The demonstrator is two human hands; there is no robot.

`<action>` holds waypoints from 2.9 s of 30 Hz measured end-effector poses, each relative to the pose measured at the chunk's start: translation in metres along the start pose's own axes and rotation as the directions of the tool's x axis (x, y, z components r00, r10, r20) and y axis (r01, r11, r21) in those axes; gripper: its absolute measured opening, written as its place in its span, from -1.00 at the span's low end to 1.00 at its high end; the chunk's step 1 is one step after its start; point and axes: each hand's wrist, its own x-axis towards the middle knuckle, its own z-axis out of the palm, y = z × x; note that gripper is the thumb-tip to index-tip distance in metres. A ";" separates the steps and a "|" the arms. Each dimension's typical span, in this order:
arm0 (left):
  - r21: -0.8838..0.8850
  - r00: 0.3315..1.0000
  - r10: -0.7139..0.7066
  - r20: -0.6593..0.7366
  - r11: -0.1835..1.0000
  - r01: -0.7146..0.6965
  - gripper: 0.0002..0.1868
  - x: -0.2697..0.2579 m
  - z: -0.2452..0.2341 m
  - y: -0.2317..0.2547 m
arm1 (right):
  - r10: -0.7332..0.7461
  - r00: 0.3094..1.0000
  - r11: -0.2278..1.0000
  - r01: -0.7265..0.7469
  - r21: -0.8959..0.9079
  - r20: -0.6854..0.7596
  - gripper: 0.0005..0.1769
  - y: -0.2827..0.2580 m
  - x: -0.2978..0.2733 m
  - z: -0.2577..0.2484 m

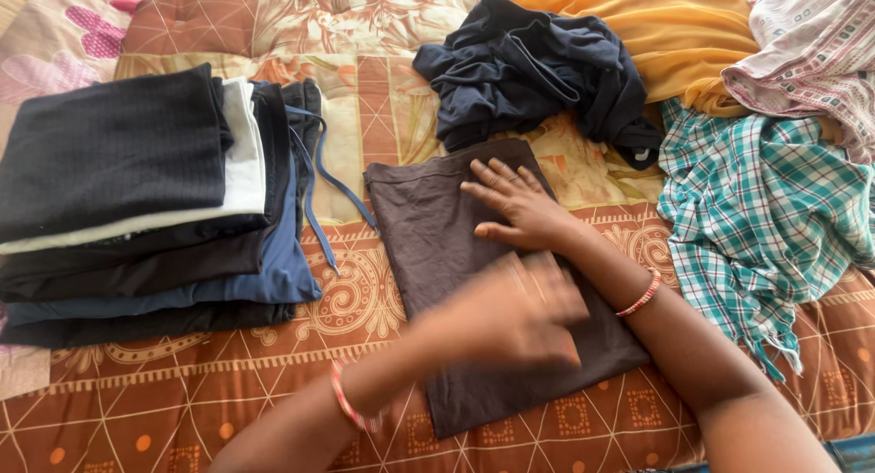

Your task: The person folds a white garment, a black ribbed top, and a brown sleeveless top on a patterned bedsheet. Each item is smoothed, folded into a compact rectangle, and placed on a growing stack to the left.

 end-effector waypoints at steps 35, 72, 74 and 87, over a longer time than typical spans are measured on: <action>0.348 0.663 -0.744 -0.082 0.602 0.719 0.04 -0.065 -0.007 0.002 | 0.371 0.928 0.923 -0.365 -0.120 0.031 -0.05 -0.032 -0.137 -0.005; 0.308 0.937 -0.313 -0.154 0.886 0.347 -0.01 -0.105 0.012 0.022 | 0.107 0.993 0.993 -0.104 -0.053 0.057 0.09 -0.071 -0.199 -0.014; 0.330 0.930 -0.320 -0.182 0.871 0.365 -0.01 -0.118 0.008 0.022 | 0.084 0.996 0.996 -0.084 0.004 0.012 0.21 -0.062 -0.212 -0.018; 0.267 0.990 -0.117 -0.075 0.955 0.133 -0.08 -0.139 0.004 0.040 | 0.159 0.986 0.971 -0.149 0.187 -0.043 0.11 -0.064 -0.228 -0.032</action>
